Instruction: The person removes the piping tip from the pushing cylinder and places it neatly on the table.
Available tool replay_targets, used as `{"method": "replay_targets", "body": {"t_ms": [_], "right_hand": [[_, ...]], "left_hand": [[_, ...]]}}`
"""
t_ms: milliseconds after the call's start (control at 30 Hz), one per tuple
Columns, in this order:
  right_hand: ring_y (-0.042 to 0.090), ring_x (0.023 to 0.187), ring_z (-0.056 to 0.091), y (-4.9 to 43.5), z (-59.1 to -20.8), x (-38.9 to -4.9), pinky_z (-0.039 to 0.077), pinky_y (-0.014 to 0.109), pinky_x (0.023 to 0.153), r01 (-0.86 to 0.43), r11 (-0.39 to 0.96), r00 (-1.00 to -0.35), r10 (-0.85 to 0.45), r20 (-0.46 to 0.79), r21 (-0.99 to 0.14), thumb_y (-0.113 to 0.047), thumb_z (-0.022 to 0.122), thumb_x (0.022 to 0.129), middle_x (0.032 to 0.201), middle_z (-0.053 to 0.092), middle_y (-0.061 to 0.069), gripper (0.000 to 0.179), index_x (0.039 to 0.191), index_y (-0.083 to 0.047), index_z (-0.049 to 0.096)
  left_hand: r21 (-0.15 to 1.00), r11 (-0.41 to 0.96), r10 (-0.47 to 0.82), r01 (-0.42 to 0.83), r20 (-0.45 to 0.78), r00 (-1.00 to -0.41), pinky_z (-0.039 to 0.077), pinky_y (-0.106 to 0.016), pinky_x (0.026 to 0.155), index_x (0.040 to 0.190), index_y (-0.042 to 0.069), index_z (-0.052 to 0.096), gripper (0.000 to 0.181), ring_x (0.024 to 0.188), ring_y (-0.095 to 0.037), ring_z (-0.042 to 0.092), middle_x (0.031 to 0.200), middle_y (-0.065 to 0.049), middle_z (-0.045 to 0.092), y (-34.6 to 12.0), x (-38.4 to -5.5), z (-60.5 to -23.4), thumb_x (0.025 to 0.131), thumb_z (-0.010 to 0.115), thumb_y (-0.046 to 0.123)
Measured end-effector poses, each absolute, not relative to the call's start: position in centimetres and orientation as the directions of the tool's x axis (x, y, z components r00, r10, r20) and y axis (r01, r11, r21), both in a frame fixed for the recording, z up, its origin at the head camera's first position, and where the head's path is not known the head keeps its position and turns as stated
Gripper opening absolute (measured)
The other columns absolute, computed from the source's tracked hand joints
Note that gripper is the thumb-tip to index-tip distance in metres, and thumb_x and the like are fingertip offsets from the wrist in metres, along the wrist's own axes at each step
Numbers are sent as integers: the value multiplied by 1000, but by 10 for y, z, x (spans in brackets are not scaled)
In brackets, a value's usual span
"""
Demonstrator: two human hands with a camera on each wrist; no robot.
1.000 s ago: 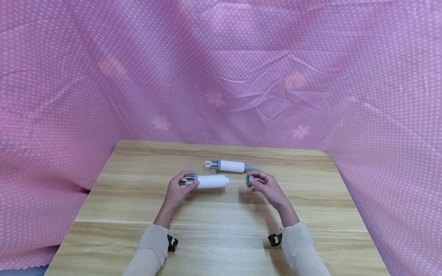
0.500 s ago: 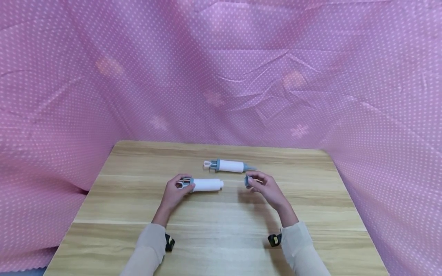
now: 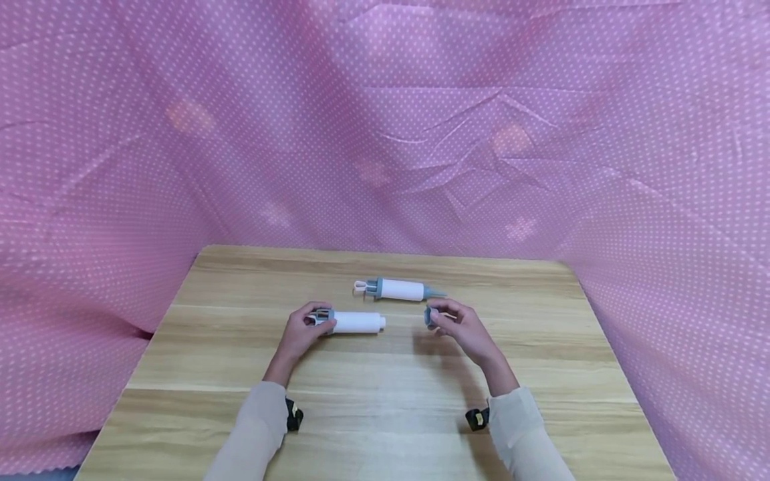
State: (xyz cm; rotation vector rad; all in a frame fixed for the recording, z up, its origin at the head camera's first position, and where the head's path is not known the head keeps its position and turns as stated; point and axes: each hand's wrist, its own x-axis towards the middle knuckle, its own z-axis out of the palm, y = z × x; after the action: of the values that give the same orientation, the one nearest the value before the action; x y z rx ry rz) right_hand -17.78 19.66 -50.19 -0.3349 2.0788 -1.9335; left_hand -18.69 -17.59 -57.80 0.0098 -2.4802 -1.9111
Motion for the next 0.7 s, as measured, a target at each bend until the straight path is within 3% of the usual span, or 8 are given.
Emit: {"method": "replay_targets", "body": {"t_ms": [167, 400, 700], "right_hand": [[24, 96, 68, 197, -503, -178, 50, 64, 91, 19, 79, -934, -354, -46, -997, -20, 63, 102, 111, 64, 16, 39, 133, 4, 58], [24, 95, 68, 197, -503, -179, 53, 60, 89, 3, 77, -933, -360, -30, -997, -19, 63, 102, 109, 64, 15, 38, 132, 3, 59], [24, 95, 68, 197, -503, -179, 54, 59, 89, 9, 75, -936, -350, -34, -997, -19, 63, 102, 107, 66, 12, 39, 132, 5, 58]], "left_hand": [[974, 226, -3, 2, 3, -1000, 52, -25, 79, 120, 3, 69, 39, 96, -21, 60, 115, -18, 66, -178, -188, -580, 85, 83, 13], [970, 243, 41, 27, 17, -999, 50, -20, 79, 120, -9, 65, 38, 103, -32, 59, 117, -26, 64, -169, -178, -545, 87, 79, 4], [958, 286, 7, 39, 39, -999, 50, -24, 83, 124, 0, 67, 42, 107, -29, 61, 120, -18, 67, -174, -190, -578, 87, 81, 14]]}}
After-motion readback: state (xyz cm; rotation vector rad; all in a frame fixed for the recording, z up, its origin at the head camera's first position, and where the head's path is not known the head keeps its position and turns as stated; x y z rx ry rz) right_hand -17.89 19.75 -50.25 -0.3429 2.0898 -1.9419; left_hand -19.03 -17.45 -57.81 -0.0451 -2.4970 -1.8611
